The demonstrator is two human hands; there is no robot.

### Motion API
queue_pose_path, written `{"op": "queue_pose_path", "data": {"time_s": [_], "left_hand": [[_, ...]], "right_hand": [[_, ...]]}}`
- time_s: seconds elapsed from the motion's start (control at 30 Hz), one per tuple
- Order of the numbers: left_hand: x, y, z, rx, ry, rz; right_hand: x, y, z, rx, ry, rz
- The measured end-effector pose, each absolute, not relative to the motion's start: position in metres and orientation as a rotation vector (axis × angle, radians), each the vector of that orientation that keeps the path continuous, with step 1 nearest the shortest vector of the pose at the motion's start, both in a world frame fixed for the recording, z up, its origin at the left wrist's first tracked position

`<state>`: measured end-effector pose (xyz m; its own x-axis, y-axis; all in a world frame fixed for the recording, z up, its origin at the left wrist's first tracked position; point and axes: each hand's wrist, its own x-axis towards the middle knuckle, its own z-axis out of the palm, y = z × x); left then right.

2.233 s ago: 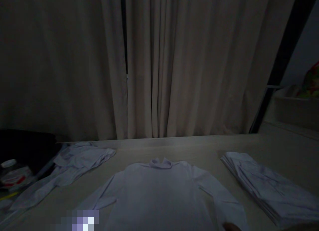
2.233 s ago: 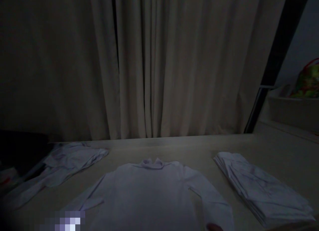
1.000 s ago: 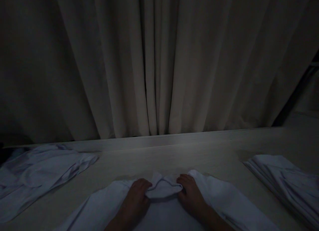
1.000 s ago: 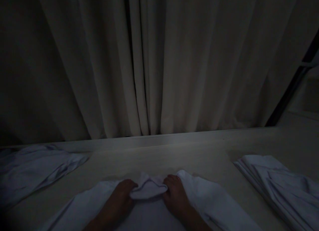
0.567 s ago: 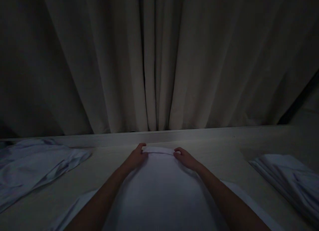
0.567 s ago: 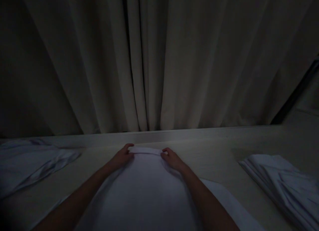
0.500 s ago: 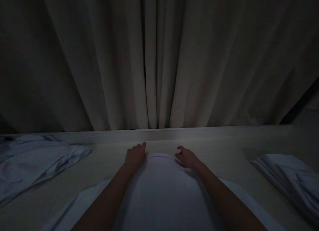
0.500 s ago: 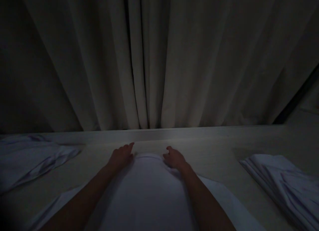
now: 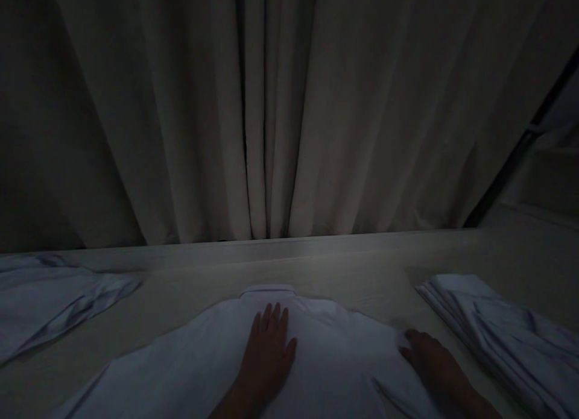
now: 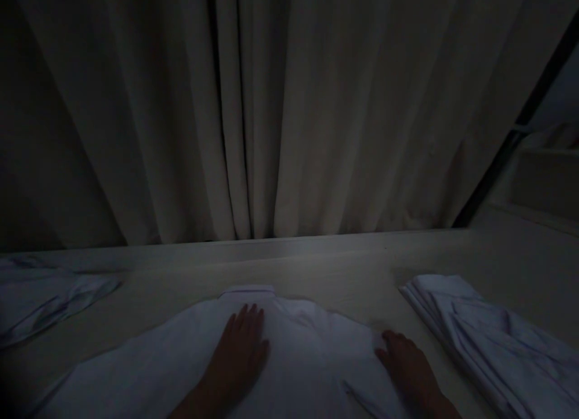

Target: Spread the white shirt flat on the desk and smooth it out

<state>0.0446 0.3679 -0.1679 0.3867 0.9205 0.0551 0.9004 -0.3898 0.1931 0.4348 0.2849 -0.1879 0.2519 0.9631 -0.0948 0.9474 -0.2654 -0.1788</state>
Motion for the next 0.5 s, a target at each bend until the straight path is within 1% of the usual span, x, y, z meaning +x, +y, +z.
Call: {"op": "queue_pose_path", "data": {"time_s": [0.13, 0.27, 0.37, 0.43, 0.5], "left_hand": [[0.097, 0.350, -0.182, 2.383, 1.593, 0.252], [0.109, 0.347, -0.200, 2.407, 1.603, 0.176], [0.112, 0.352, -0.192, 2.406, 1.626, 0.106], [0.116, 0.357, -0.183, 2.426, 1.655, 0.099], [0.122, 0.364, -0.180, 2.474, 1.693, 0.135]], "right_hand": [[0.446, 0.301, -0.163, -2.375, -1.706, 0.486], [0.464, 0.319, -0.128, -2.325, -1.722, 0.432], [0.467, 0.319, -0.115, -2.298, -1.742, 0.418], [0.463, 0.309, -0.112, -2.247, -1.793, 0.521], [0.458, 0.292, -0.108, -2.199, -1.827, 0.718]]}}
